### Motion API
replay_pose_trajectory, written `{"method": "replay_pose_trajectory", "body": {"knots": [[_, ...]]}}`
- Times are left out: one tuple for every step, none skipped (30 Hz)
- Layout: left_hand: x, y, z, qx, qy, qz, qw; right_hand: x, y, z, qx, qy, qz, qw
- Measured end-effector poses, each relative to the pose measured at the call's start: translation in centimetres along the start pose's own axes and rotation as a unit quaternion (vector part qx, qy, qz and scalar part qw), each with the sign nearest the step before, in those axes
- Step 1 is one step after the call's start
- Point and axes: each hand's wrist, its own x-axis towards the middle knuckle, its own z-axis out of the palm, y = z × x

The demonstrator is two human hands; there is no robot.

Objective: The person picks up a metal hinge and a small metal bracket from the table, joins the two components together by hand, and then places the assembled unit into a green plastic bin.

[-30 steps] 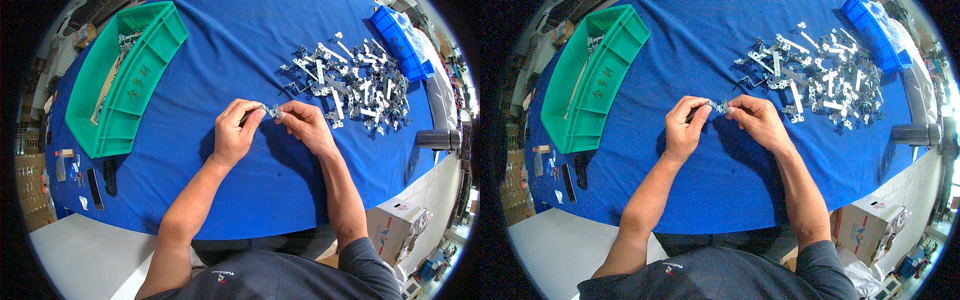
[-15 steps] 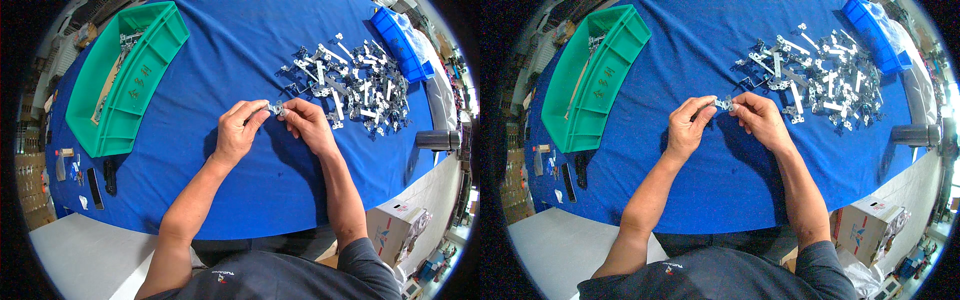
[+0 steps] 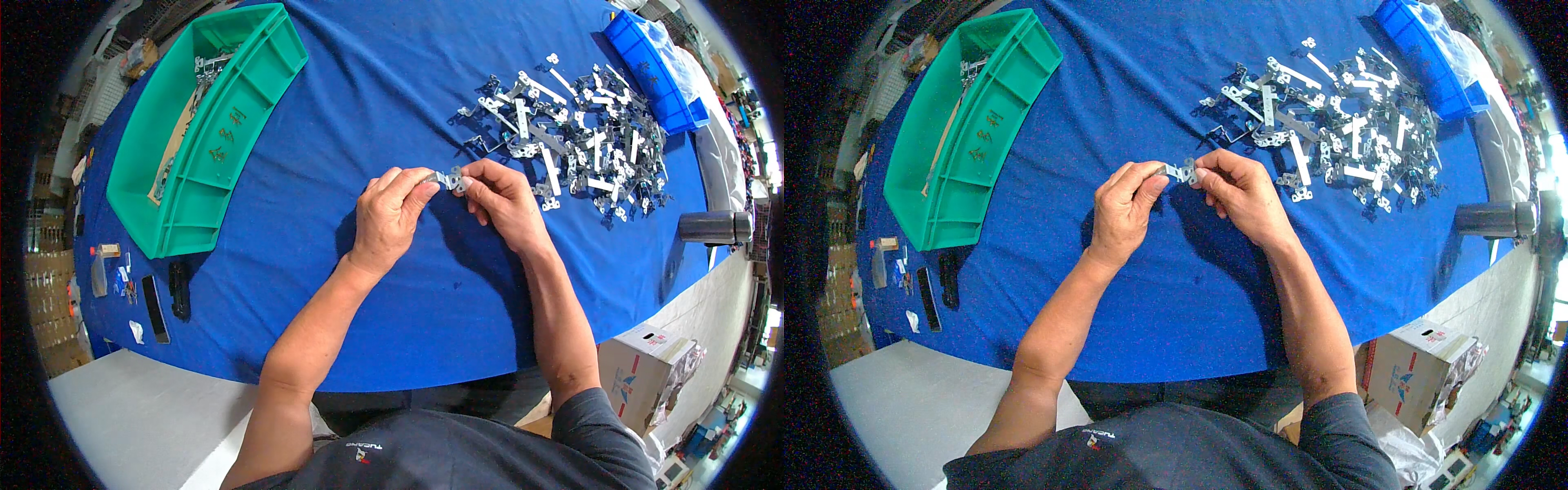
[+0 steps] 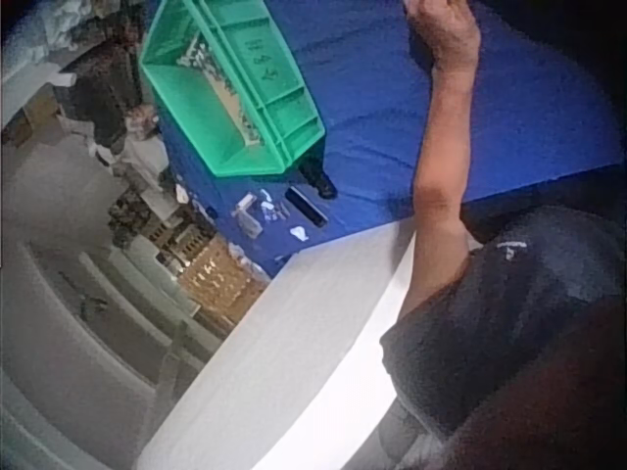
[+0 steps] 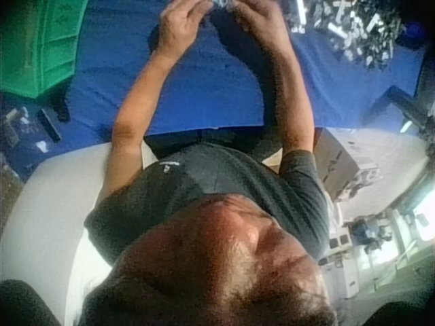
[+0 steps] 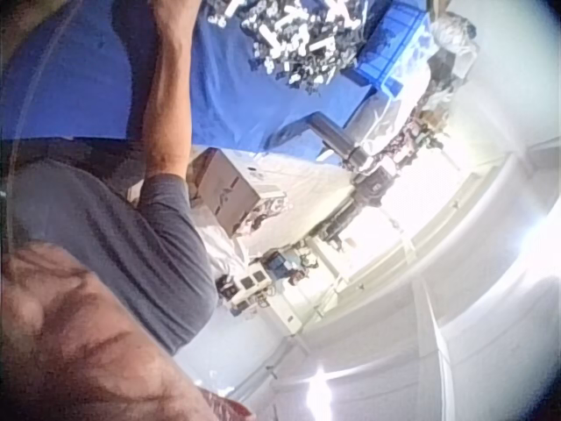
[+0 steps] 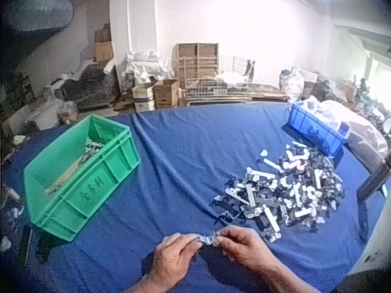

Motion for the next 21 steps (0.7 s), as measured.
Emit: {"method": "replay_pose_trajectory", "body": {"knots": [[0.0,0.0,0.0,0.0,0.0,0.0,1.0,0.0,0.0,0.0,-0.005,-0.006,0.002,1.0],[-0.1,0.0,-0.1,-0.012,0.0,-0.005,1.0,-0.1,-0.2,0.1,-0.005,-0.007,0.002,1.0],[-0.1,0.0,-0.1,-0.025,0.0,-0.009,1.0,-0.1,-0.4,0.2,-0.02,-0.009,-0.003,1.0],[0.0,0.2,-0.1,-0.026,0.0,-0.009,1.0,-0.2,-0.4,0.3,-0.035,-0.011,-0.008,0.999],[0.0,0.4,-0.1,-0.037,0.003,-0.012,0.999,-0.2,-0.4,0.3,-0.035,-0.011,-0.007,0.999],[0.1,0.5,-0.2,-0.049,0.007,-0.015,0.999,-0.3,-0.4,0.2,-0.029,-0.012,-0.006,1.0],[0.0,0.4,-0.1,-0.049,0.007,-0.015,0.999,-0.3,-0.4,0.2,-0.022,-0.012,-0.004,1.0],[0.0,0.1,0.0,-0.047,0.006,-0.007,0.999,-0.3,-0.4,0.2,-0.022,-0.012,-0.004,1.0],[0.0,-0.1,0.1,-0.045,0.004,0.002,0.999,-0.3,-0.4,0.3,-0.025,-0.004,-0.005,1.0],[-0.1,-0.1,0.1,-0.045,0.002,0.002,0.999,-0.3,-0.3,0.4,-0.027,0.004,-0.006,1.0],[-0.1,-0.1,0.0,-0.022,-0.015,-0.009,1.0,-0.3,-0.4,0.6,-0.025,0.006,-0.005,1.0],[-0.1,-0.1,0.0,0.0,-0.034,-0.02,0.999,-0.3,-0.8,1.0,0.023,0.015,-0.009,1.0],[-0.1,-0.1,0.0,-0.001,-0.038,-0.018,0.999,-0.3,-1.0,1.1,0.072,0.025,-0.013,0.997],[-0.1,-0.1,0.1,0.003,-0.032,-0.007,0.999,-0.3,-1.1,1.0,0.075,0.03,-0.014,0.997],[0.0,-0.1,0.1,0.007,-0.026,0.006,1.0,-0.3,-1.2,0.8,0.07,0.012,-0.014,0.997],[0.1,0.0,0.1,0.008,-0.033,0.01,0.999,-0.2,-1.2,0.7,0.066,-0.006,-0.015,0.998],[0.0,0.1,0.1,0.006,-0.03,0.008,0.999,-0.1,-1.0,0.4,0.071,0.0,-0.017,0.997],[0.0,0.1,0.1,0.003,-0.028,0.006,1.0,0.0,-0.6,0.2,0.049,-0.017,-0.008,0.999],[0.0,0.2,0.1,0.004,-0.035,0.009,0.999,0.0,-0.3,0.0,0.028,-0.034,0.0,0.999],[0.0,0.3,0.1,0.006,-0.042,0.017,0.999,-0.1,-0.2,0.1,0.033,-0.028,-0.001,0.999],[0.0,0.4,0.2,0.008,-0.048,0.025,0.999,-0.1,-0.2,0.1,0.048,-0.008,-0.016,0.999]]}}
